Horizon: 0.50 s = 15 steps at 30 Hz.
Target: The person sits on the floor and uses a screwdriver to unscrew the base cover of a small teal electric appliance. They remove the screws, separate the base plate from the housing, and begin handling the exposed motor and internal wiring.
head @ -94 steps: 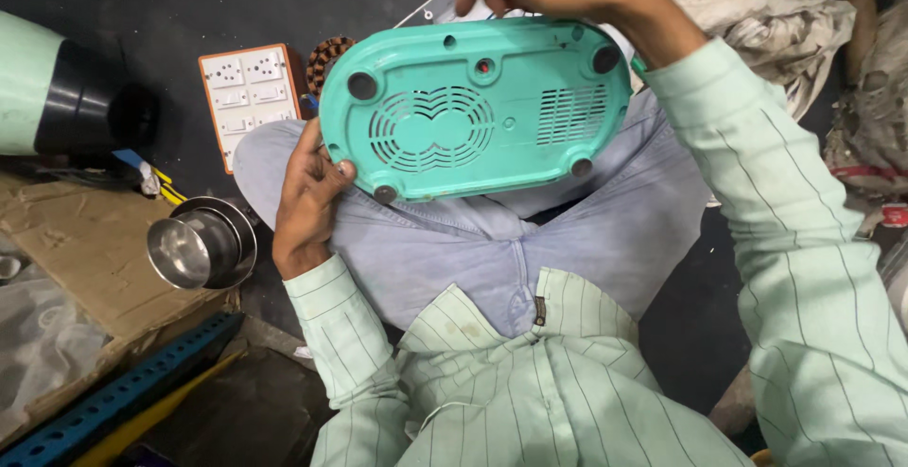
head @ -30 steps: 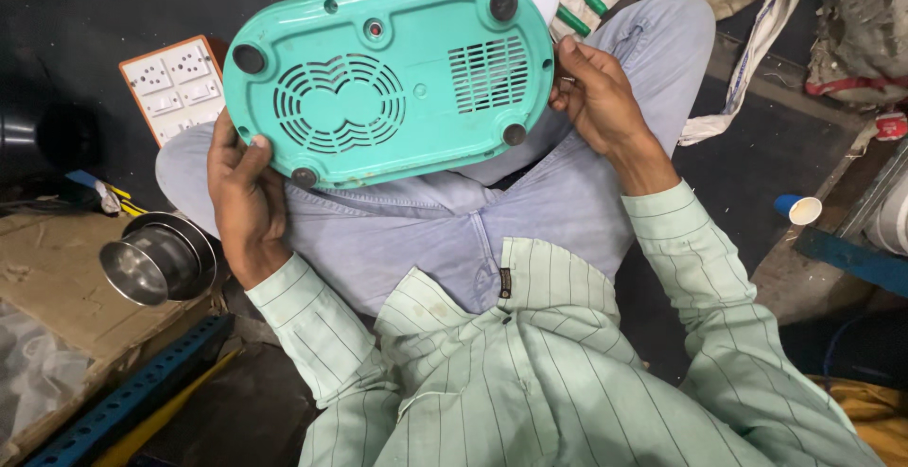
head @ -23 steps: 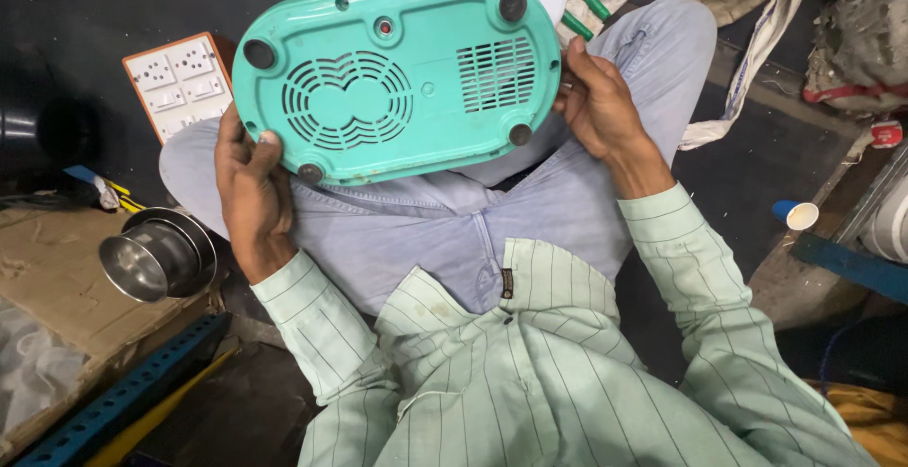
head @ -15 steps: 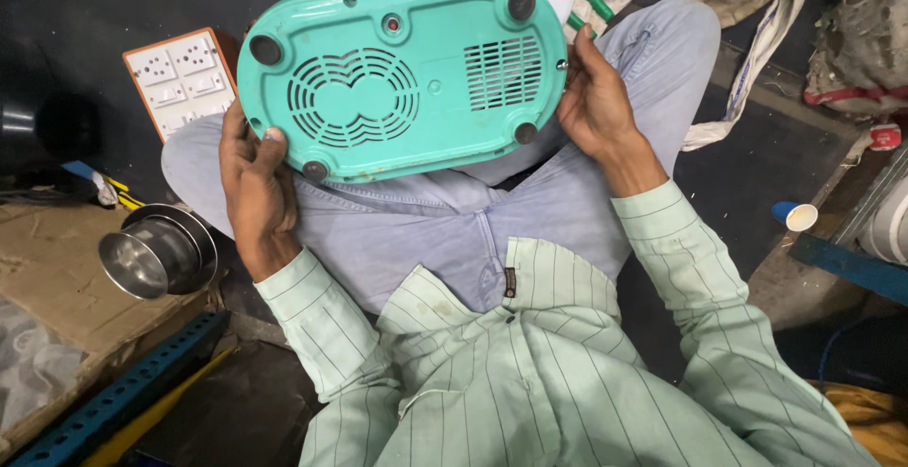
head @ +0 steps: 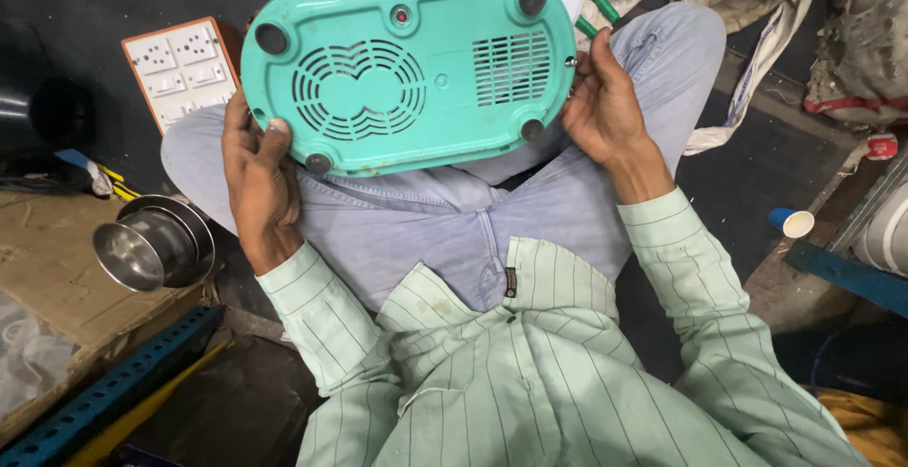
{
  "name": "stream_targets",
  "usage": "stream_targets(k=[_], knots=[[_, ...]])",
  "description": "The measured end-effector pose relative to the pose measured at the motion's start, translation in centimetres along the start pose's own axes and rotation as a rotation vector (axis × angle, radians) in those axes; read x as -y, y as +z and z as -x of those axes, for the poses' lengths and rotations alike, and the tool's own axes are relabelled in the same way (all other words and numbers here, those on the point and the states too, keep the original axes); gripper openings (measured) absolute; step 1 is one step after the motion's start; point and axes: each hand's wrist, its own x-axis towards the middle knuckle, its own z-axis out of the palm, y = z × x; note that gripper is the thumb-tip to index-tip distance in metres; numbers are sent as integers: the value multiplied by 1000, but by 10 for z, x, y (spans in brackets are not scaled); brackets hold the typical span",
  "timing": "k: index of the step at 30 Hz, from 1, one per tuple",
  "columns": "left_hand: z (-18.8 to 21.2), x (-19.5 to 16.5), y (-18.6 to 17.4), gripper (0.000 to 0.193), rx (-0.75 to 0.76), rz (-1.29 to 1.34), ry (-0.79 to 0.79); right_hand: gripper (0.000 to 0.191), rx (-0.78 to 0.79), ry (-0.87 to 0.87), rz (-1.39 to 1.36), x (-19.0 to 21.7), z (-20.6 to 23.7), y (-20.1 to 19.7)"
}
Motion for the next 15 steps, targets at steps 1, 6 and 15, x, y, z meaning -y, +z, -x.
stream_targets(k=[1,6,15], knots=[[0,1,0,56,-6,-11,-1,60,-28,-12,22,-4,-1,-2],[-1,2,0,55,-2,3,9,37,-20,-410,562,-12,-4,-11],[6,8,4,58,-20,37,54,34,-210,-634,853,-3,12,17]])
